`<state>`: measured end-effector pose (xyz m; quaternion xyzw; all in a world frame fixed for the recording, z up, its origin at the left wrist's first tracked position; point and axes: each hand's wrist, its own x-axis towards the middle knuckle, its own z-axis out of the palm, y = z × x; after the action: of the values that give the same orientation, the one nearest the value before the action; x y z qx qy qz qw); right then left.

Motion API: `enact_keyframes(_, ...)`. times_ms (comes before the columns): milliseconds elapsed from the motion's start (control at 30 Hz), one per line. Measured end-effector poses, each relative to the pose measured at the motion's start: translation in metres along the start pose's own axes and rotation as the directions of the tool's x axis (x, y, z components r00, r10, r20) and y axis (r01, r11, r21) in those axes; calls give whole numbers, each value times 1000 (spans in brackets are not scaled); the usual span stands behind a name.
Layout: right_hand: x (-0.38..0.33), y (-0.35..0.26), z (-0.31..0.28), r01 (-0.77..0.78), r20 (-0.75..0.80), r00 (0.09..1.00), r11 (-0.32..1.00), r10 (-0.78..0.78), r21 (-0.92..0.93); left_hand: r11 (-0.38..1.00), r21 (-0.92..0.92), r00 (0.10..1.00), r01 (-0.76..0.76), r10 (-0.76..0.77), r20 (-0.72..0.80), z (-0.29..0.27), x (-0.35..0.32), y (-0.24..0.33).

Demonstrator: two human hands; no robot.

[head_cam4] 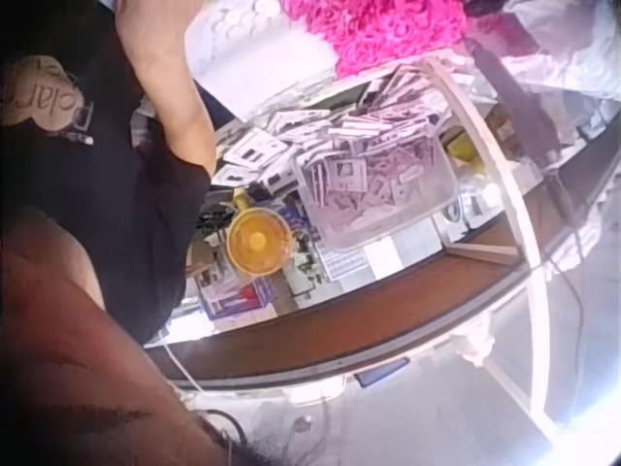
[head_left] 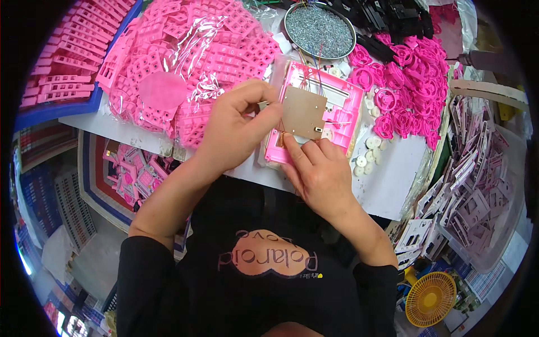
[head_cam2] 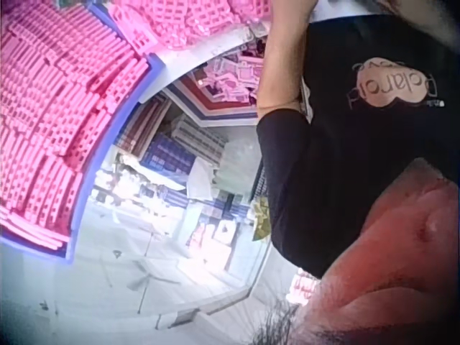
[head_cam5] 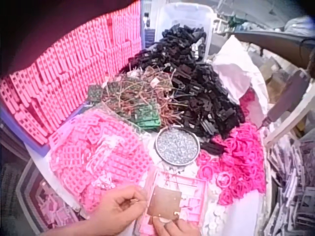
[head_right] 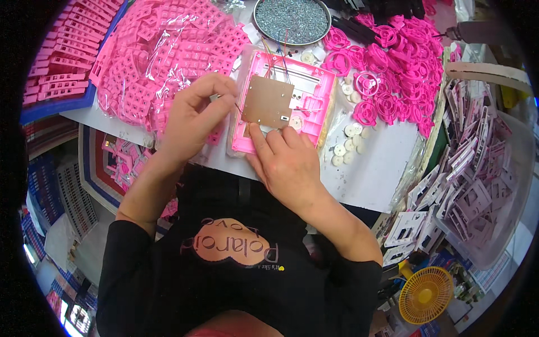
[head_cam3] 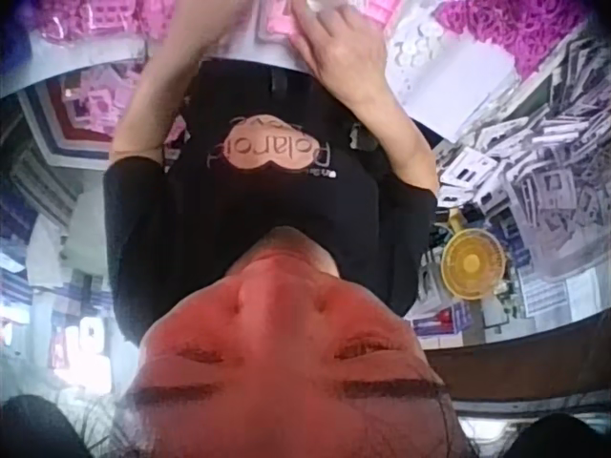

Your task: Assembling the internal electronic components into the plastic housing of a toy cash register using a hot glue gun.

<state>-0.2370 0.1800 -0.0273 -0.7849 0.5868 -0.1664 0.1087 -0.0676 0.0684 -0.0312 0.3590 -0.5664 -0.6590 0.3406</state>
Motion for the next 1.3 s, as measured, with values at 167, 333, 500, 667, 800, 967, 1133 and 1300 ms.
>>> enact_keyframes(167,2,5,-11,47,154,987,999,-48,12,945,-203,965,257,-238,112,0,3,3)
enact_keyframes(333,1,25,-18,114,170,975,977,-145,180,951,-214,974,222,-207,92,-3,2,-4)
enact_keyframes(500,5,13,-9,35,108,993,996,-43,76,945,-278,984,173,-151,98,8,-4,-2)
enact_keyframes(667,1,8,-9,31,101,994,999,-35,42,979,-182,991,96,-76,114,8,-7,-4)
enact_keyframes(800,-4,18,-17,88,135,985,988,-106,129,978,-195,996,69,-57,67,11,-8,-5)
enact_keyframes(967,-6,21,-13,100,101,989,991,-110,92,990,-142,1000,-16,19,20,13,-12,-2)
enact_keyframes(1133,-4,17,-8,99,95,990,994,-104,48,999,-21,997,-27,29,68,10,-16,2)
enact_keyframes(1300,-8,13,-15,139,93,986,990,-137,-17,973,176,986,-148,130,106,15,-14,3)
